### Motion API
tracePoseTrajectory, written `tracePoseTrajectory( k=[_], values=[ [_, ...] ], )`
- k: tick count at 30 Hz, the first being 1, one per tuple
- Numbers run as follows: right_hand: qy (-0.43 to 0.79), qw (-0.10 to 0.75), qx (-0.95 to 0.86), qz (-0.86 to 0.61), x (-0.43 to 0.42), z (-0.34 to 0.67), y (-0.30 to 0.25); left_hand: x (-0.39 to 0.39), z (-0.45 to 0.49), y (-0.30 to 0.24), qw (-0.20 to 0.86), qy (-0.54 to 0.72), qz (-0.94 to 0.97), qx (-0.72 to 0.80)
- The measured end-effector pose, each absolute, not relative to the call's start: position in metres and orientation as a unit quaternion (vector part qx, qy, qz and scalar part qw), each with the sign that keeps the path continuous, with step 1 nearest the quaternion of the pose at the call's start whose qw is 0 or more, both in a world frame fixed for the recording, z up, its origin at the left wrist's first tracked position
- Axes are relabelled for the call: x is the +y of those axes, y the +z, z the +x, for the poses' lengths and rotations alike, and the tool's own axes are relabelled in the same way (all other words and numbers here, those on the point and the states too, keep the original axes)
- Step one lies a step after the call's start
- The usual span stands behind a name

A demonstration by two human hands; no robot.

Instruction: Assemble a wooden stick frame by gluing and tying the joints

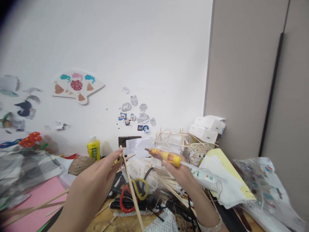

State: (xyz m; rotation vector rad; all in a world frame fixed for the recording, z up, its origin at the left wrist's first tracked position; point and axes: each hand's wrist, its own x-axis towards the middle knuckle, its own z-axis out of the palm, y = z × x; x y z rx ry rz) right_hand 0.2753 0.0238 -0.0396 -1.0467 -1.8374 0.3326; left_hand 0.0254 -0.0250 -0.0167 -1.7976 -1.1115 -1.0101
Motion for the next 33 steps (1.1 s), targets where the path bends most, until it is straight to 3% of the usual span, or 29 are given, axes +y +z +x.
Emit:
tracePoseTrajectory(
  k=[8, 20, 33],
  values=[
    [0.311, 0.502, -0.735, -0.334, -0.012, 0.266, -0.02, -0.028, 0.033, -0.013, 0.369, -0.404, -0.723, -0.421],
    [0.328, 0.49, -0.694, -0.414, -0.027, 0.258, -0.015, -0.028, 0.037, -0.023, 0.351, -0.371, -0.753, -0.416],
    [0.246, 0.498, -0.709, -0.435, -0.035, 0.253, -0.008, -0.029, 0.038, -0.021, 0.361, -0.371, -0.758, -0.398]
  ],
)
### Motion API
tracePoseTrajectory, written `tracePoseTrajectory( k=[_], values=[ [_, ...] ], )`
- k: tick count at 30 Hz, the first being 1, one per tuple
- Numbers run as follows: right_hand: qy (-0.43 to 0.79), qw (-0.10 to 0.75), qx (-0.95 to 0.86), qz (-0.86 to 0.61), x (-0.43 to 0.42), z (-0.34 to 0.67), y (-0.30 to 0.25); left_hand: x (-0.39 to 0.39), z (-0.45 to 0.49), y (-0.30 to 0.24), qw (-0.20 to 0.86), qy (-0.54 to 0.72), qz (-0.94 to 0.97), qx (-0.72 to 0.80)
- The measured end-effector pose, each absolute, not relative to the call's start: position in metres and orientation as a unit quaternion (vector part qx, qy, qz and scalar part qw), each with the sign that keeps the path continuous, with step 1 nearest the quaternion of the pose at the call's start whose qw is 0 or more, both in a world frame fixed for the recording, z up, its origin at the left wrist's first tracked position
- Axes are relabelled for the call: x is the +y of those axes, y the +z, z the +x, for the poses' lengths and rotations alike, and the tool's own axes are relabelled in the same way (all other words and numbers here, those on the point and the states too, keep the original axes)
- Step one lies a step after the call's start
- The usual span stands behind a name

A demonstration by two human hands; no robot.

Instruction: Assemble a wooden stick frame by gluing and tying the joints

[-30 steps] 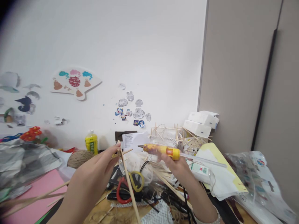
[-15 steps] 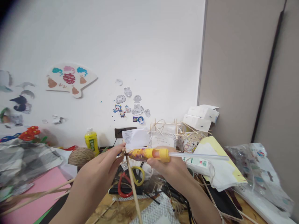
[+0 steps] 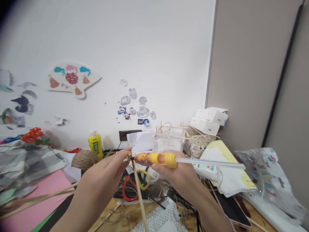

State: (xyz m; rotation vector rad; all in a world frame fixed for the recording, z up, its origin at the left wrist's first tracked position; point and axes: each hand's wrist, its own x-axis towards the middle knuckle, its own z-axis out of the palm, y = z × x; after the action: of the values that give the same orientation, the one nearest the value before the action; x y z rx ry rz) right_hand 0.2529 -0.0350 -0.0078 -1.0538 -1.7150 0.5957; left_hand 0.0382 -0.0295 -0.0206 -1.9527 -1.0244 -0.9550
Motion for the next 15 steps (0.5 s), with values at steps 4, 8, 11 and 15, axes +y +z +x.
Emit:
tracePoseTrajectory(
  k=[4, 8, 11, 15],
  values=[
    [0.228, 0.505, -0.699, -0.452, -0.0357, 0.2531, -0.0086, -0.0287, 0.0391, -0.0208, 0.359, -0.374, -0.759, -0.394],
    [0.196, 0.501, -0.716, -0.445, -0.0355, 0.2535, -0.0078, -0.0299, 0.0397, -0.0209, 0.356, -0.369, -0.762, -0.396],
    [0.215, 0.492, -0.725, -0.432, -0.0353, 0.2531, -0.0069, -0.0307, 0.0399, -0.0207, 0.354, -0.36, -0.763, -0.403],
    [0.237, 0.487, -0.716, -0.441, -0.0362, 0.2527, -0.0071, -0.0316, 0.0395, -0.0204, 0.352, -0.354, -0.764, -0.409]
  ],
)
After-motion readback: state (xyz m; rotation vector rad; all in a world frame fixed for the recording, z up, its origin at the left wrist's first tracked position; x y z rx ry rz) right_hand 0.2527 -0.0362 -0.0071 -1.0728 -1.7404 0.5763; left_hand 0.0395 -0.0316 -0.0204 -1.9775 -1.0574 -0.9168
